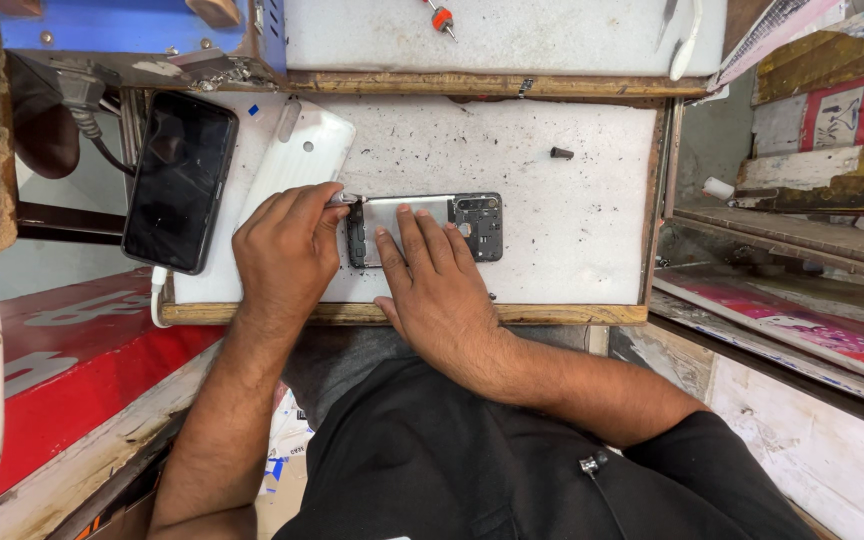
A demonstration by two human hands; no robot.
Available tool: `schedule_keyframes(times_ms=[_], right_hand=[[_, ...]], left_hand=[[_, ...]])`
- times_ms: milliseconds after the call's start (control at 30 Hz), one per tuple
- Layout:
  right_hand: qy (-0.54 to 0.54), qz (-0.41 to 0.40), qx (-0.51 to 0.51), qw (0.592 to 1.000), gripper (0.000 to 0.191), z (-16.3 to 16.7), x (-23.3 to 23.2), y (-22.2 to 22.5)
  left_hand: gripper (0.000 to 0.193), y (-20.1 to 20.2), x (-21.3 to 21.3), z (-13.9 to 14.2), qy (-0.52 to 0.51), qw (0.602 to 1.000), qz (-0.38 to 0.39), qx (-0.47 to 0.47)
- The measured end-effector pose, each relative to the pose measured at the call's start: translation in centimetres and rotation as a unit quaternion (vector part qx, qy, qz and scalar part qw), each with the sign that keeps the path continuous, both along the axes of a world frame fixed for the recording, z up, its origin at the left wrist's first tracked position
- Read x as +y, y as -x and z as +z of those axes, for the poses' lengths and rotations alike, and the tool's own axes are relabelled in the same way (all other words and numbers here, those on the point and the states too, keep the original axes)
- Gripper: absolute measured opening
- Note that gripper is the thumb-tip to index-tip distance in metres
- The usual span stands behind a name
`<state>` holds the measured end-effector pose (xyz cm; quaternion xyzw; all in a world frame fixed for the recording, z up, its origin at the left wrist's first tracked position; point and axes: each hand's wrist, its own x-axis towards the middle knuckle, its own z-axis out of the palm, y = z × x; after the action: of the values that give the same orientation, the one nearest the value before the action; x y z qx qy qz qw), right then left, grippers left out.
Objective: The person reassembles a smartphone by placing a metal shield over the battery, applying adhesive to the frame, and attaching the back cover. They then wipe the exterior and apply green tape to the edges.
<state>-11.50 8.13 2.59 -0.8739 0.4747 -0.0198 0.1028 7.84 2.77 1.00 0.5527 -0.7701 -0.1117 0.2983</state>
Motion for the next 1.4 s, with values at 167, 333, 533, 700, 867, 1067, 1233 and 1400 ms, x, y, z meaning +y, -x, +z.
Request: schedule_keyframes(times_ms=[167, 333, 533, 700, 867, 1067, 1233, 1400], right_hand=[[0.007, -0.002, -0.001, 1.0, 0.074, 0.2, 0.1, 0.1], [0.006, -0.005, -0.007, 1.0, 0.075, 0.3, 0.1, 0.2], [0.013, -0.023, -0.017, 1.0, 0.077, 0.3, 0.4, 0.4], [0.015, -0.021, -0.021, 0.999, 0.074, 0.4, 0.6, 0.9], [0.016, 0.0, -0.02, 1.0, 0.074, 0.2, 0.6, 1.6], [0.0, 0.01, -0.034, 0.999, 0.071, -0.1, 0.7, 2.1], [-0.01, 0.015, -0.047, 0.999, 0.067, -0.5, 0.9, 2.4], [-0.004, 0.018, -0.061, 0.998, 0.064, -0.8, 1.1, 2.9]], left_hand=[[0.02, 0.7, -0.3, 0.3, -0.013, 1.0, -0.016, 0.006], [0.019, 1.5, -0.6, 0.4, -0.015, 1.0, -0.026, 0.009], [0.019, 2.5, -0.9, 0.5, -0.02, 0.999, -0.035, 0.013], [0.02, 3.6, -1.3, 0.4, -0.027, 0.998, -0.051, 0.02], [0.019, 4.7, -1.7, 0.1, -0.035, 0.997, -0.062, 0.02], [0.02, 5.7, -2.0, 0.1, -0.046, 0.996, -0.072, 0.026], [0.019, 6.7, -2.2, 0.1, -0.044, 0.995, -0.087, 0.025], [0.019, 7.7, -2.4, 0.0, -0.036, 0.994, -0.097, 0.021]])
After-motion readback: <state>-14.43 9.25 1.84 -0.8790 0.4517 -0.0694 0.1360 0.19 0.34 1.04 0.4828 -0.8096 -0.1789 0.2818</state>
